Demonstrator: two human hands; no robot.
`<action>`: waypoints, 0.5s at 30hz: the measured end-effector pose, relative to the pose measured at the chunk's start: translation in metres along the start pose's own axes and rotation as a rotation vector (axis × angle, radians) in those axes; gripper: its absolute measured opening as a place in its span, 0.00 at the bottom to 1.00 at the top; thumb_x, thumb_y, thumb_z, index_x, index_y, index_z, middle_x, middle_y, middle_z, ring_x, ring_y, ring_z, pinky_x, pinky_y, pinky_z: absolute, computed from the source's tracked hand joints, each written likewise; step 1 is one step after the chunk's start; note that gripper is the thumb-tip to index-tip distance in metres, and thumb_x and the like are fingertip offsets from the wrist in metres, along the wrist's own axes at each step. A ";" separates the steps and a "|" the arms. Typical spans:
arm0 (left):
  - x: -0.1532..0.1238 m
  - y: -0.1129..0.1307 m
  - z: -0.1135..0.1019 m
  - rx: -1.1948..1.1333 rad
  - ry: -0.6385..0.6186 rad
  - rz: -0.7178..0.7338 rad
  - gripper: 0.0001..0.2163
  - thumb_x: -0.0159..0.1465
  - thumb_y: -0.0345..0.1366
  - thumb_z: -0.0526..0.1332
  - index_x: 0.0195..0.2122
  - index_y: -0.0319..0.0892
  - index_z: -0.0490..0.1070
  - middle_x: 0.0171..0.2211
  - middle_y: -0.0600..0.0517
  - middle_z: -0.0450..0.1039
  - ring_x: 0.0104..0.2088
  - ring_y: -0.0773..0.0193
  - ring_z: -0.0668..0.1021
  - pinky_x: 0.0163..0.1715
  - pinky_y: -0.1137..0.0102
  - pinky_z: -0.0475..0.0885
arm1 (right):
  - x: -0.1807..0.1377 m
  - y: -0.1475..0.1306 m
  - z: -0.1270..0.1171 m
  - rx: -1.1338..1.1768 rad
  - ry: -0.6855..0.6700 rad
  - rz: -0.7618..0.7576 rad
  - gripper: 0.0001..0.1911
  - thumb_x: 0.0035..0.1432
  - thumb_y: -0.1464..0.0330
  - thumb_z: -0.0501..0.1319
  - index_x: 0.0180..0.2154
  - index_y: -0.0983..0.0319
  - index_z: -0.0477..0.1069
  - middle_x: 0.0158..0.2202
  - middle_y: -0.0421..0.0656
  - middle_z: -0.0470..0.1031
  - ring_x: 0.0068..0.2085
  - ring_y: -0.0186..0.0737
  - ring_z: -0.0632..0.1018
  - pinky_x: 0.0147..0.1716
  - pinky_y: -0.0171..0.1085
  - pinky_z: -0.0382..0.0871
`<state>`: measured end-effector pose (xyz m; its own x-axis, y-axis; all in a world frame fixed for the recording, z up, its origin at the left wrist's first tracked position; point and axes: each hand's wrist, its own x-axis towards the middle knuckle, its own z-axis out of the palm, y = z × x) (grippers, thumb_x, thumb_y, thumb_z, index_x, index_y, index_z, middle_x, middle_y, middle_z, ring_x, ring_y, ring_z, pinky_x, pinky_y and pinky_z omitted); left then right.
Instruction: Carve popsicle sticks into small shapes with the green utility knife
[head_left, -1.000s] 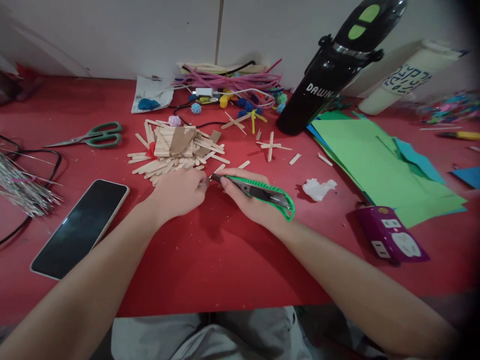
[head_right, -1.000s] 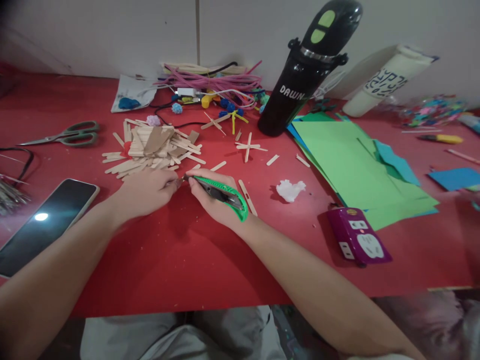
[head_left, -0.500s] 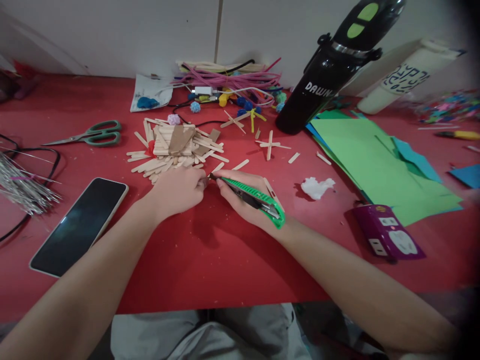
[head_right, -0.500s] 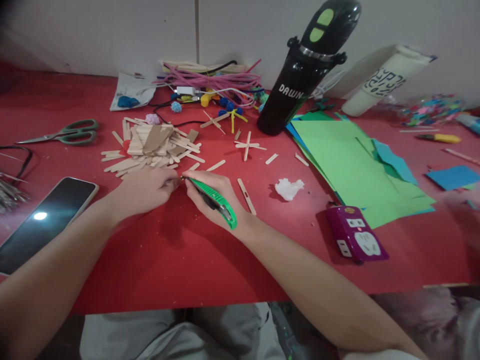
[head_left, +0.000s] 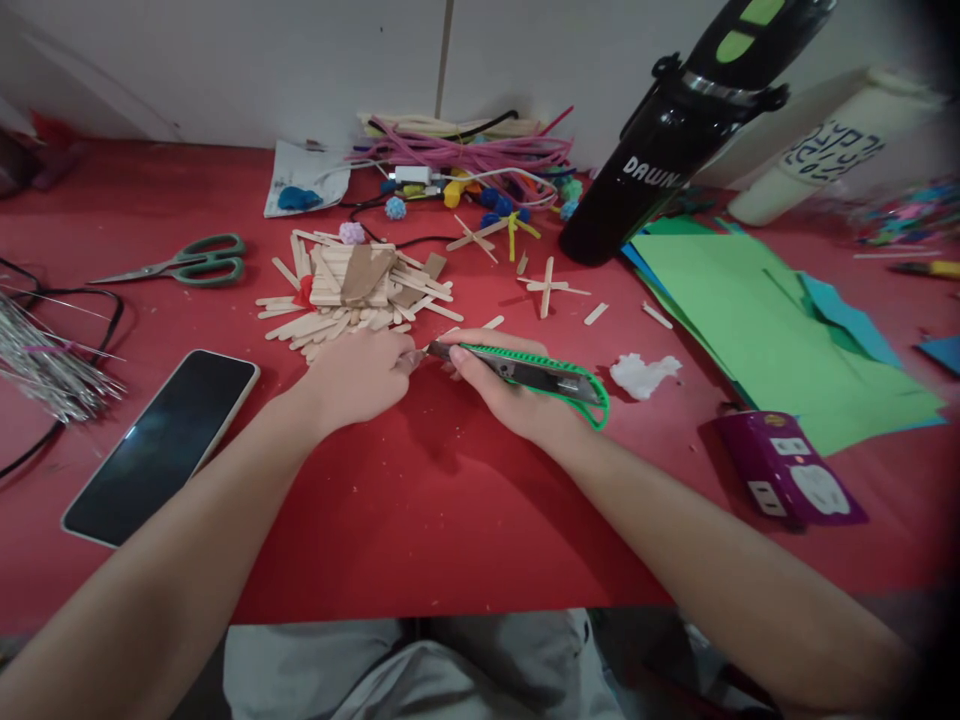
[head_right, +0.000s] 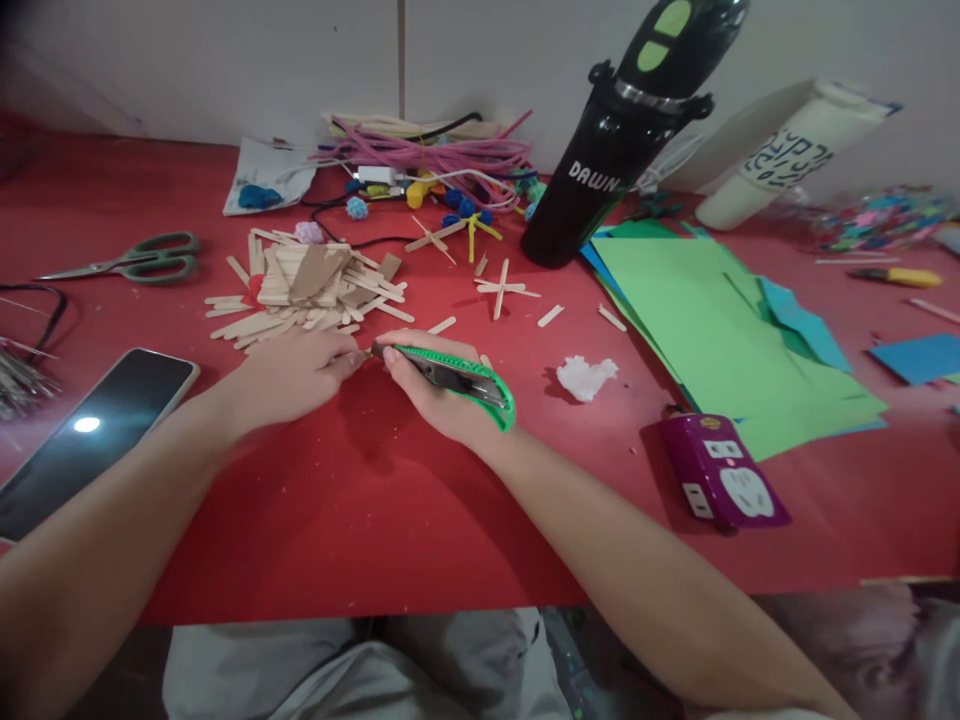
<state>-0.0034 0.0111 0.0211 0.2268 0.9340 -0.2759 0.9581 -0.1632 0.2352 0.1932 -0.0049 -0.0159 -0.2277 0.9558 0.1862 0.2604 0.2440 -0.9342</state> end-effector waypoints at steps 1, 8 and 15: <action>0.000 0.000 0.000 0.003 -0.004 -0.001 0.16 0.67 0.38 0.47 0.38 0.47 0.76 0.42 0.46 0.80 0.43 0.50 0.79 0.34 0.61 0.66 | -0.001 -0.002 0.000 -0.011 -0.005 0.010 0.11 0.65 0.58 0.63 0.44 0.55 0.79 0.40 0.40 0.84 0.39 0.40 0.84 0.45 0.41 0.80; 0.000 0.002 -0.001 0.011 0.007 0.013 0.17 0.68 0.40 0.47 0.37 0.46 0.75 0.43 0.45 0.81 0.43 0.50 0.79 0.37 0.60 0.66 | -0.003 -0.007 -0.001 -0.017 -0.014 0.023 0.11 0.66 0.59 0.62 0.46 0.55 0.78 0.41 0.40 0.84 0.41 0.39 0.84 0.47 0.42 0.79; 0.000 0.001 0.001 0.004 0.019 0.021 0.16 0.68 0.40 0.47 0.35 0.46 0.74 0.43 0.46 0.81 0.43 0.50 0.79 0.33 0.61 0.64 | -0.002 -0.005 0.000 -0.034 -0.004 0.012 0.12 0.66 0.59 0.62 0.46 0.55 0.79 0.42 0.40 0.84 0.41 0.40 0.84 0.46 0.41 0.79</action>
<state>-0.0026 0.0107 0.0205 0.2437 0.9362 -0.2533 0.9539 -0.1842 0.2369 0.1924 -0.0081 -0.0116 -0.2283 0.9579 0.1741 0.2951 0.2385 -0.9252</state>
